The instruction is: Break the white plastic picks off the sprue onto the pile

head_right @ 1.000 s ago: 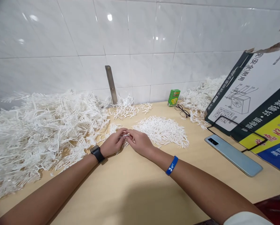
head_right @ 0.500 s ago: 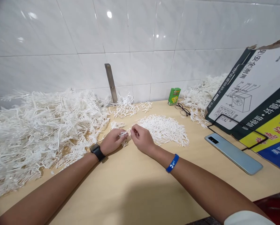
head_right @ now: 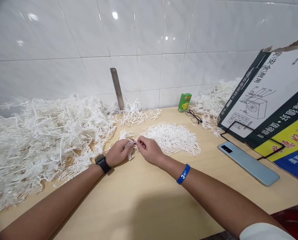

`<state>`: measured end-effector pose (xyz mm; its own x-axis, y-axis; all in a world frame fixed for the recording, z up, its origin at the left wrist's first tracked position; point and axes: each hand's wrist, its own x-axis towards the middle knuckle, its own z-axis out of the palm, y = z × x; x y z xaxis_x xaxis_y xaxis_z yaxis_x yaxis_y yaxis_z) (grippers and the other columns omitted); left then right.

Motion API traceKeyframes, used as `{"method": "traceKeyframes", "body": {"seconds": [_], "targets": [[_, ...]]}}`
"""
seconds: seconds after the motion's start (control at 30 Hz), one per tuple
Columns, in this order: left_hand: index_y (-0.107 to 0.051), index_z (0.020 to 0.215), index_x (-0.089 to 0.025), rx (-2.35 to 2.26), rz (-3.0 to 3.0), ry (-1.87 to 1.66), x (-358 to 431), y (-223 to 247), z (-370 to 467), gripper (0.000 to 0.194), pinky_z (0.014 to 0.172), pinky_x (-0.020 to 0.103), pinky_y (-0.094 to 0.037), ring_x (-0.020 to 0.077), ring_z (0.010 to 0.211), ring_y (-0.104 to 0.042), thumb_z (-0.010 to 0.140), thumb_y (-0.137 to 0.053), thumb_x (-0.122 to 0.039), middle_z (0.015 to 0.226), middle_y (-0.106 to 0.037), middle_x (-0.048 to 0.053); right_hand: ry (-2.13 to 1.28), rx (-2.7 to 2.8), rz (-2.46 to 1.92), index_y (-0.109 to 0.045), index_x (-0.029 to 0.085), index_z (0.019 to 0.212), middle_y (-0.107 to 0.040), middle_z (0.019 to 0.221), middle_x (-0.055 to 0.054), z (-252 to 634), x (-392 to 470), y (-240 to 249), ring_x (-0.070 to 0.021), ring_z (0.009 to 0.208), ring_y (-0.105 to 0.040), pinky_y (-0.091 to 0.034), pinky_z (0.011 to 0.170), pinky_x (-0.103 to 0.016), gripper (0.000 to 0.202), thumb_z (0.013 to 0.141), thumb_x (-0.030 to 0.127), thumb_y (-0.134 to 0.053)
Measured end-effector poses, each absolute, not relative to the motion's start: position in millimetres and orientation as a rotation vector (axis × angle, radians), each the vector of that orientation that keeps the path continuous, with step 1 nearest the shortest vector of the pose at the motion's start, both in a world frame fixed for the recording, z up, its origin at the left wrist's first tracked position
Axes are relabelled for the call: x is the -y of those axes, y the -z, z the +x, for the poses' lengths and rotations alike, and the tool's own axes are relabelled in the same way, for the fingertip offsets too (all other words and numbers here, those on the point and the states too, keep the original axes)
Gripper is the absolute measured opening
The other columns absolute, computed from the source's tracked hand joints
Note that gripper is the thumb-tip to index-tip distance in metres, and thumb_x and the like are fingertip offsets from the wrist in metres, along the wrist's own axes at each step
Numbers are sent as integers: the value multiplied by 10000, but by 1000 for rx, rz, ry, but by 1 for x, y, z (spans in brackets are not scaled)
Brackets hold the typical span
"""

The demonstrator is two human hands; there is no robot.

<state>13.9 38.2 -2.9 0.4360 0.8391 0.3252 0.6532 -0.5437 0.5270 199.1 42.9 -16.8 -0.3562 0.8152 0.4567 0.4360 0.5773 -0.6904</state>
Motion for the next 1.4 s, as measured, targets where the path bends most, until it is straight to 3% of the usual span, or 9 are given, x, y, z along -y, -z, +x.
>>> {"method": "traceKeyframes", "body": {"seconds": [0.2, 0.37, 0.5, 0.63, 0.83, 1.13, 1.27, 1.4], "targets": [[-628, 1066, -202, -1180, 2350, -798, -40, 3, 14, 322, 840, 314, -455, 207, 931, -623, 957, -356, -336, 1008, -695, 69, -513, 2044, -953, -525, 196, 749, -522, 626, 18, 195, -38, 16, -114, 569, -441, -324, 580, -241, 199, 904, 288, -440], [-589, 1157, -208, -1239, 2379, -778, -39, 5, 14, 314, 829, 316, -453, 210, 938, -629, 937, -376, -278, 1039, -690, 64, -596, 1916, -1071, -518, 202, 777, -511, 626, 34, 197, -44, 15, -111, 569, -451, -329, 559, -230, 187, 877, 359, -499], [-580, 1090, -208, -1258, 2397, -736, -38, 4, 15, 253, 765, 304, -446, 201, 862, -629, 905, -412, -243, 963, -690, 46, -646, 1933, -1117, -526, 209, 837, -537, 661, 42, 196, -45, 16, -105, 563, -449, -310, 542, -223, 165, 837, 371, -556], [-581, 960, -203, -1256, 2409, -709, -40, 4, 15, 159, 700, 290, -428, 189, 792, -606, 893, -463, -286, 880, -674, 30, -608, 2058, -1058, -521, 202, 777, -519, 648, 37, 196, -45, 17, -111, 598, -456, -295, 571, -231, 180, 889, 336, -478], [-583, 869, -189, -1172, 2481, -744, -42, 5, 14, 253, 773, 308, -433, 189, 844, -564, 949, -407, -353, 866, -632, 48, -602, 2104, -967, -452, 188, 647, -456, 598, 31, 198, -46, 19, -112, 588, -418, -284, 580, -242, 322, 929, 337, -413], [-581, 889, -181, -1020, 2557, -807, -41, 5, 14, 244, 853, 330, -435, 201, 937, -542, 962, -370, -279, 936, -617, 75, -631, 2112, -939, -461, 179, 644, -505, 616, 16, 196, -47, 21, -113, 596, -451, -298, 586, -244, 346, 946, 336, -404], [-564, 849, -182, -1142, 2529, -746, -41, 7, 15, 268, 768, 314, -437, 191, 837, -560, 965, -371, -327, 852, -619, 55, -649, 2095, -942, -451, 182, 642, -476, 589, 23, 199, -48, 22, -113, 582, -433, -298, 581, -241, 369, 955, 367, -390], [-569, 1046, -210, -1218, 2443, -717, -40, 7, 15, 241, 726, 293, -429, 185, 835, -608, 969, -375, -330, 937, -673, 42, -684, 2073, -976, -509, 180, 682, -517, 597, 15, 199, -48, 22, -120, 587, -470, -309, 581, -241, 388, 969, 395, -359]]}}
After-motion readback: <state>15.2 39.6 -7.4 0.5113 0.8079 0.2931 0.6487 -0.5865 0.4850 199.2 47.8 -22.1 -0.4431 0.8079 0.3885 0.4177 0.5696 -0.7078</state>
